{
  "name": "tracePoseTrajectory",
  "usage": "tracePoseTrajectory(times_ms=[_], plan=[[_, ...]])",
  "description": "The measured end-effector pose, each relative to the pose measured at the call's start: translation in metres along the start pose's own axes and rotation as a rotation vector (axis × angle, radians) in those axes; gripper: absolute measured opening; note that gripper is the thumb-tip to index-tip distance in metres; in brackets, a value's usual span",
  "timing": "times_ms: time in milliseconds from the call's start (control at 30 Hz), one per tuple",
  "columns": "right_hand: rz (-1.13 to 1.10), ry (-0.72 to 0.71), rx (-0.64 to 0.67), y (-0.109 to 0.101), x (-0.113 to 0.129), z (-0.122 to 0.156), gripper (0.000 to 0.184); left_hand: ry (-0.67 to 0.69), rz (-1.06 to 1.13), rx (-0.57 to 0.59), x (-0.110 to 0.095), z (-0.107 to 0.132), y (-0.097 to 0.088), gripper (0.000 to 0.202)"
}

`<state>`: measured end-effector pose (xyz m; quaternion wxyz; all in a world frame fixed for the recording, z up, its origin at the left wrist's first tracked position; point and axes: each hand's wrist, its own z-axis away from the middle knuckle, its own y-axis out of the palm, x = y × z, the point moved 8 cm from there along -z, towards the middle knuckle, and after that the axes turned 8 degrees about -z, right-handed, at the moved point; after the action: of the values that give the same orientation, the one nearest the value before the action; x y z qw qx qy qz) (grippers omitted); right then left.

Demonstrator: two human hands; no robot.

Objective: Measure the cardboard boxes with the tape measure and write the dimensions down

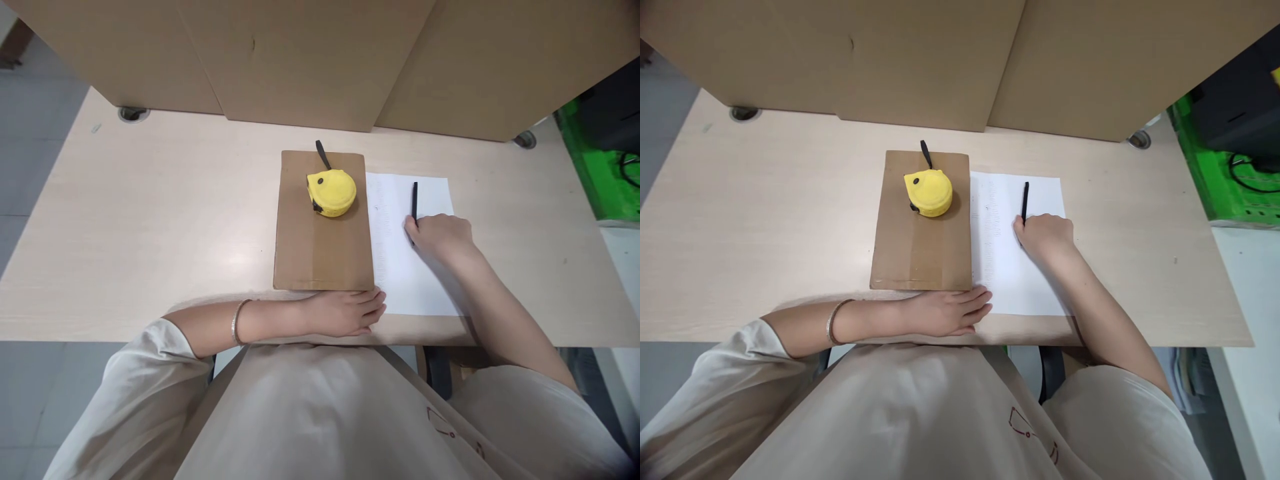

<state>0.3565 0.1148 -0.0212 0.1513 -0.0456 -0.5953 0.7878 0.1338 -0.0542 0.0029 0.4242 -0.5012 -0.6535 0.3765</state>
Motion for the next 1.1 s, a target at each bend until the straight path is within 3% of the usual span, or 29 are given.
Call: tracePoseTrajectory(times_ms=[167, 400, 500, 567, 633, 733, 800, 867, 900, 967, 1033, 1100], plan=[[-0.024, -0.139, -0.115, -0.010, 0.015, 0.012, 0.060, 0.013, -0.013, -0.014, 0.000, -0.001, -0.002, 0.051], [0.043, -0.234, -0.104, -0.003, 0.061, 0.039, 0.058, -0.001, -0.003, -0.026, 0.001, -0.001, -0.002, 0.051], [-0.018, -0.205, -0.116, -0.003, 0.067, 0.044, 0.055, -0.009, 0.021, 0.000, 0.001, -0.001, -0.001, 0.052], [-0.053, -0.164, -0.106, -0.010, 0.068, 0.047, 0.053, -0.020, 0.061, 0.050, 0.001, -0.002, 0.002, 0.055], [-0.109, -0.164, -0.160, -0.030, 0.072, 0.050, 0.050, -0.051, 0.136, 0.103, 0.003, -0.003, 0.003, 0.056], [-0.283, -0.410, -0.275, -0.069, 0.103, 0.058, 0.047, -0.117, 0.322, 0.148, 0.011, -0.004, -0.010, 0.047], [-0.350, -0.687, -0.282, -0.085, 0.136, 0.066, 0.069, -0.136, 0.501, 0.181, 0.018, -0.004, -0.029, 0.046], [-0.318, -0.875, -0.249, -0.087, 0.165, 0.070, 0.097, -0.146, 0.708, 0.198, 0.027, 0.000, -0.055, 0.044], [-0.286, -0.914, -0.232, -0.084, 0.176, 0.069, 0.102, -0.161, 0.806, 0.179, 0.033, 0.004, -0.070, 0.043], [-0.244, -0.924, -0.203, -0.076, 0.191, 0.062, 0.097, -0.250, 0.921, 0.053, 0.054, 0.019, -0.098, 0.038], [-0.253, -0.909, -0.200, -0.070, 0.196, 0.054, 0.080, -0.458, 0.904, -0.195, 0.088, 0.048, -0.118, 0.033], [-0.297, -0.901, -0.230, -0.068, 0.193, 0.048, 0.068, -0.758, 0.770, -0.419, 0.126, 0.091, -0.118, 0.029]])
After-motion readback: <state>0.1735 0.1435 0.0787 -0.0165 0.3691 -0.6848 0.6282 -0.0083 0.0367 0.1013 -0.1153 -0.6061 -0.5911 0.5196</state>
